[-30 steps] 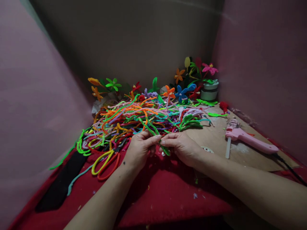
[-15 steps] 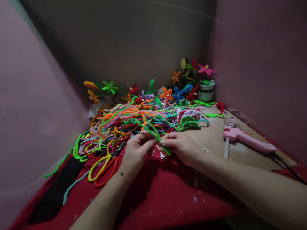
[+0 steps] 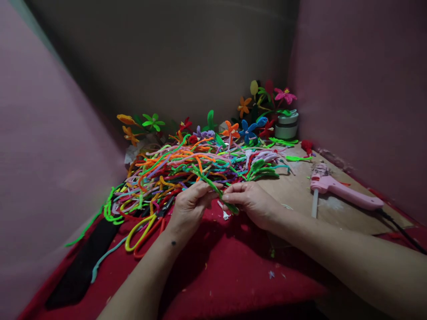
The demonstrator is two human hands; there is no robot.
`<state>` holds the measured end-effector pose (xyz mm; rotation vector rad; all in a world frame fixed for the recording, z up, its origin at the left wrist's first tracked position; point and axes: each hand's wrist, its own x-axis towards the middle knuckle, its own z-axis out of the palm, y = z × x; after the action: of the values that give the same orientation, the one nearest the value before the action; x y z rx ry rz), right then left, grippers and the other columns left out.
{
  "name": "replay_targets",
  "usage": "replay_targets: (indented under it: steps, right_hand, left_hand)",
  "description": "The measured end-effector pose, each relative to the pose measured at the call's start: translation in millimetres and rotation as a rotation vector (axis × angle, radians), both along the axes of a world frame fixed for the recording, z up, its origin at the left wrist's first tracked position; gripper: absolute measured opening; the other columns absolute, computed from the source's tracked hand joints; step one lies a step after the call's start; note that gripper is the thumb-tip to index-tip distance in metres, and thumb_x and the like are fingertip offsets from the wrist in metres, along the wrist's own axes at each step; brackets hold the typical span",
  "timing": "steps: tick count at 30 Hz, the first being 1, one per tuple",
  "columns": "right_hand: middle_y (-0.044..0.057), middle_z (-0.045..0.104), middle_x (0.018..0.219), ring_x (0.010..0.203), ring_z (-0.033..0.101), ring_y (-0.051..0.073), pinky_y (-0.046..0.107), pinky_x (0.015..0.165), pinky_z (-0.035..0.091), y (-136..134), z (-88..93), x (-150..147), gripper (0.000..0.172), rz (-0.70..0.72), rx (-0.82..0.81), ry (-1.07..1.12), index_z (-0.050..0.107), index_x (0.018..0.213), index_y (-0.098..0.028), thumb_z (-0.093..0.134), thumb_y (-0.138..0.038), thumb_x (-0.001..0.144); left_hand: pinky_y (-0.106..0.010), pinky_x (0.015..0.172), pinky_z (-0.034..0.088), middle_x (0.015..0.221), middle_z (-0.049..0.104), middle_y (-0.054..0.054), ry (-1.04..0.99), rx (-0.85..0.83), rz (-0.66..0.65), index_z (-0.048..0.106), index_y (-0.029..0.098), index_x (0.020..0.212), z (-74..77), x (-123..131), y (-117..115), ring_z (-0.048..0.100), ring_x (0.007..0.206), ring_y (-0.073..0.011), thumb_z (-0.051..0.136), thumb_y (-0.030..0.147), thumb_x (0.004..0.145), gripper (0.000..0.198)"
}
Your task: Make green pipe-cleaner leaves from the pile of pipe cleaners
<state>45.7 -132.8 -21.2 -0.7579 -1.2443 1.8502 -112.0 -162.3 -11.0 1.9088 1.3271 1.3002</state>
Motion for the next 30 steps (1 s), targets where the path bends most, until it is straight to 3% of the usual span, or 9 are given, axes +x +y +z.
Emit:
replay_targets:
  steps: [4, 9, 16, 18, 20, 22, 25, 28, 30]
  right_hand:
    - [-0.002, 0.054, 0.045, 0.043, 0.041, 0.006, 0.022, 0.047, 0.03, -1, 2.5, 0, 0.011, -0.011, 0.034, -0.035, 0.057, 0.05, -0.014, 0.059, -0.014, 0.061]
    - [-0.002, 0.053, 0.045, 0.043, 0.04, 0.007, 0.023, 0.047, 0.03, -1, 1.5, 0, 0.01, 0.01, 0.071, -0.069, 0.058, 0.051, -0.013, 0.058, -0.015, 0.06]
    - [-0.004, 0.05, 0.044, 0.043, 0.038, 0.006, 0.022, 0.047, 0.028, 2, 4.5, 3, 0.006, 0.111, 0.098, -0.142, 0.058, 0.051, -0.013, 0.059, -0.014, 0.057]
    - [-0.004, 0.05, 0.046, 0.044, 0.038, 0.006, 0.022, 0.047, 0.029, 1, 5.5, 4, 0.006, 0.122, 0.161, -0.211, 0.058, 0.053, -0.013, 0.059, -0.015, 0.059]
    - [-0.004, 0.049, 0.047, 0.046, 0.04, 0.007, 0.022, 0.047, 0.03, -4, 5.4, 5, 0.009, 0.105, 0.324, -0.297, 0.058, 0.055, -0.014, 0.057, -0.015, 0.064]
    - [-0.002, 0.052, 0.053, 0.05, 0.044, 0.009, 0.022, 0.05, 0.032, -10, 4.9, 6, 0.011, 0.01, 0.629, -0.371, 0.059, 0.059, -0.014, 0.053, -0.013, 0.069]
    - [0.005, 0.057, 0.062, 0.06, 0.048, 0.013, 0.025, 0.057, 0.037, -18, 5.1, 7, 0.015, -0.218, 1.178, -0.408, 0.061, 0.068, -0.011, 0.048, -0.01, 0.075]
    - [0.007, 0.059, 0.062, 0.061, 0.046, 0.014, 0.029, 0.06, 0.038, -22, 7.0, 9, 0.016, -0.35, 1.509, -0.427, 0.061, 0.072, -0.011, 0.047, -0.009, 0.078]
    - [0.007, 0.059, 0.061, 0.06, 0.046, 0.015, 0.03, 0.06, 0.039, -22, 8.4, 10, 0.016, -0.388, 1.571, -0.433, 0.06, 0.073, -0.012, 0.046, -0.008, 0.079]
  left_hand:
    - [-0.02, 0.065, 0.048, 0.085, 0.066, -0.003, 0.329, 0.24, -0.049, 0.066, 0.021, 0.093, 5.3, -8, -1, 0.061, 0.073, -0.011, 0.053, 0.017, 0.082, 0.018]
    - [-0.019, 0.062, 0.046, 0.082, 0.066, -0.005, 0.796, 0.529, -0.033, 0.064, 0.02, 0.097, 9.7, -17, -8, 0.06, 0.071, -0.0106, 0.045, 0.016, 0.086, 0.022]
    - [-0.031, 0.069, 0.041, 0.089, 0.062, -0.009, 0.943, 0.6, -0.088, 0.062, 0.016, 0.088, 23.4, -5, -20, 0.05, 0.077, -0.0172, 0.043, 0.014, 0.085, 0.019]
    - [-0.032, 0.07, 0.039, 0.083, 0.061, -0.008, 0.868, 0.431, -0.102, 0.061, 0.015, 0.08, 27.4, -2, -21, 0.048, 0.075, -0.017, 0.043, 0.016, 0.085, 0.018]
    - [-0.029, 0.066, 0.037, 0.073, 0.057, -0.005, 0.695, 0.14, -0.113, 0.058, 0.014, 0.072, 30.1, -1, -20, 0.046, 0.07, -0.0152, 0.045, 0.019, 0.083, 0.018]
    - [-0.026, 0.058, 0.034, 0.063, 0.05, -0.001, 0.399, -0.219, -0.107, 0.054, 0.014, 0.065, 30.5, -1, -19, 0.043, 0.061, -0.0122, 0.051, 0.023, 0.079, 0.018]
    - [-0.022, 0.049, 0.028, 0.053, 0.041, 0.003, -0.211, -0.676, -0.154, 0.048, 0.014, 0.058, 25.9, 0, -17, 0.036, 0.049, -0.0076, 0.059, 0.024, 0.069, 0.019]
    - [-0.02, 0.045, 0.025, 0.05, 0.039, 0.004, -0.69, -0.962, -0.319, 0.047, 0.014, 0.059, 19.8, 2, -16, 0.03, 0.044, -0.0054, 0.061, 0.022, 0.064, 0.017]
    - [-0.02, 0.044, 0.025, 0.05, 0.039, 0.004, -0.807, -1.019, -0.375, 0.047, 0.014, 0.059, 18.6, 4, -16, 0.028, 0.043, -0.0047, 0.061, 0.022, 0.064, 0.018]
